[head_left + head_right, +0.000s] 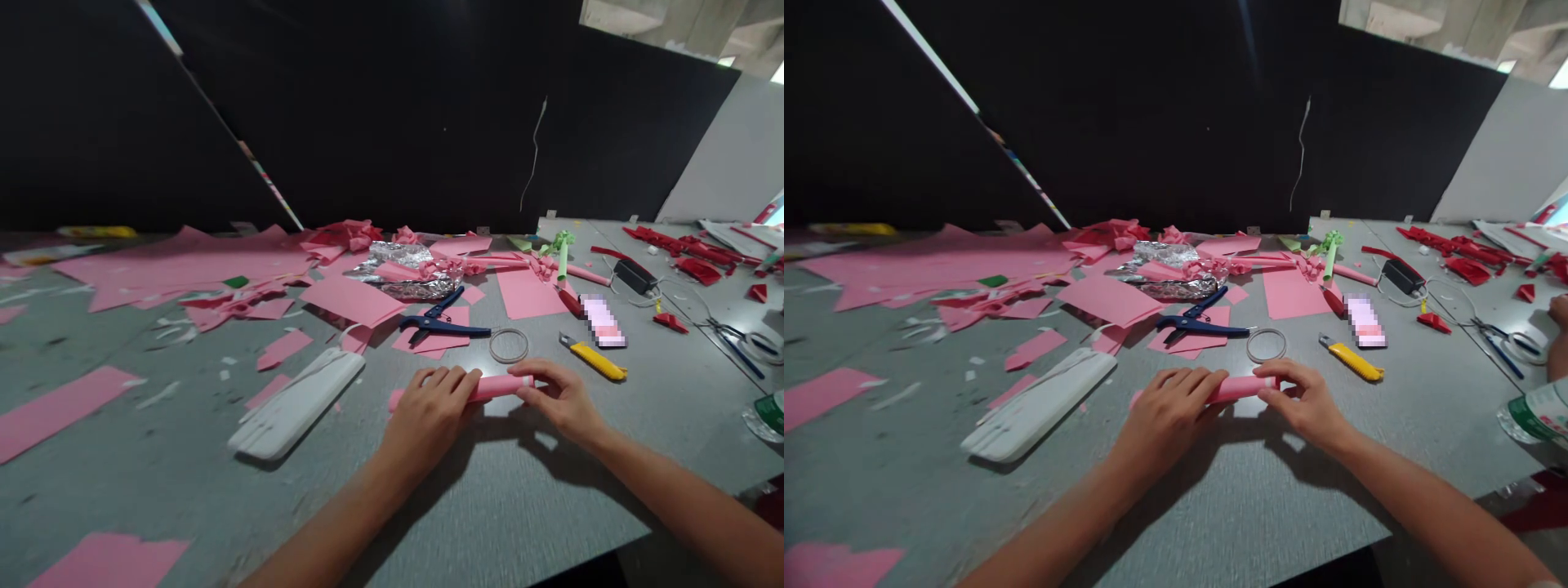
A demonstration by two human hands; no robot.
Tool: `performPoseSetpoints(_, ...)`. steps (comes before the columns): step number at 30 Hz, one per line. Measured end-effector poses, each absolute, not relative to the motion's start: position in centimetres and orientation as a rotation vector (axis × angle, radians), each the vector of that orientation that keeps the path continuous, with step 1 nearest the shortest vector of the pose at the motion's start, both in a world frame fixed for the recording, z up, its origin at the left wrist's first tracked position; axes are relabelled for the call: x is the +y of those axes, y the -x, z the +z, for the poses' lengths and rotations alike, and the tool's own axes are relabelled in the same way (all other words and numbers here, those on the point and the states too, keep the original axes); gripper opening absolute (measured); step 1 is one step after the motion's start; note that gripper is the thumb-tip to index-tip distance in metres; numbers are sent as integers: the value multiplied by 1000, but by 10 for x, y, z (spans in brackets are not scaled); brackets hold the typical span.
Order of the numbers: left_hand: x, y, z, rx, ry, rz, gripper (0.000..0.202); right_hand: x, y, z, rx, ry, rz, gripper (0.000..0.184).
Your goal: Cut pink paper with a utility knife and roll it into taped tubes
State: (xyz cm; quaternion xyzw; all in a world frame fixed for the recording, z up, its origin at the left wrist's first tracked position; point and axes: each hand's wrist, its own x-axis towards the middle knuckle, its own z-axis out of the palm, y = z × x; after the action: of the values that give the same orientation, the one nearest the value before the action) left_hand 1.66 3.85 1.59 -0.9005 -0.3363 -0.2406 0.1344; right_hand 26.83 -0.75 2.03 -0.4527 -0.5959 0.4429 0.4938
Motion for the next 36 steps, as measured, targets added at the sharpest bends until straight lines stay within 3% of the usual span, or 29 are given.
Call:
performPoseSetpoints(4, 47, -7, 15, -1078, 2739, -676, 45, 2, -279, 15, -1309, 1102, 1122, 24)
performPoseSetpoints(9, 72, 13, 22, -1363, 3082, -601, 41, 22, -307, 12, -1216, 1227, 1144, 26)
performPoseSetpoints(18, 69, 10, 24, -1193, 3243, -443, 48, 34, -326, 17, -1617, 1384, 467, 23)
performPoseSetpoints(22, 75, 17, 24, -1261, 3190, -831, 48, 57, -314, 27, -2118, 1359, 509, 33)
performPoseSetpoints(27, 89, 27, 31, -1645, 2860, -1521, 40, 87, -300, 34, -2388, 1346, 573, 25)
performPoseSetpoints(32, 86, 21, 31, -1640, 2826, -1623, 31, 78, -301, 59, -2395, 1299, 637, 9)
performPoseSetpoints(36, 76, 14, 47, -1349, 2852, -1721, 22, 67, -291, 92, -2075, 1065, 1090, 12)
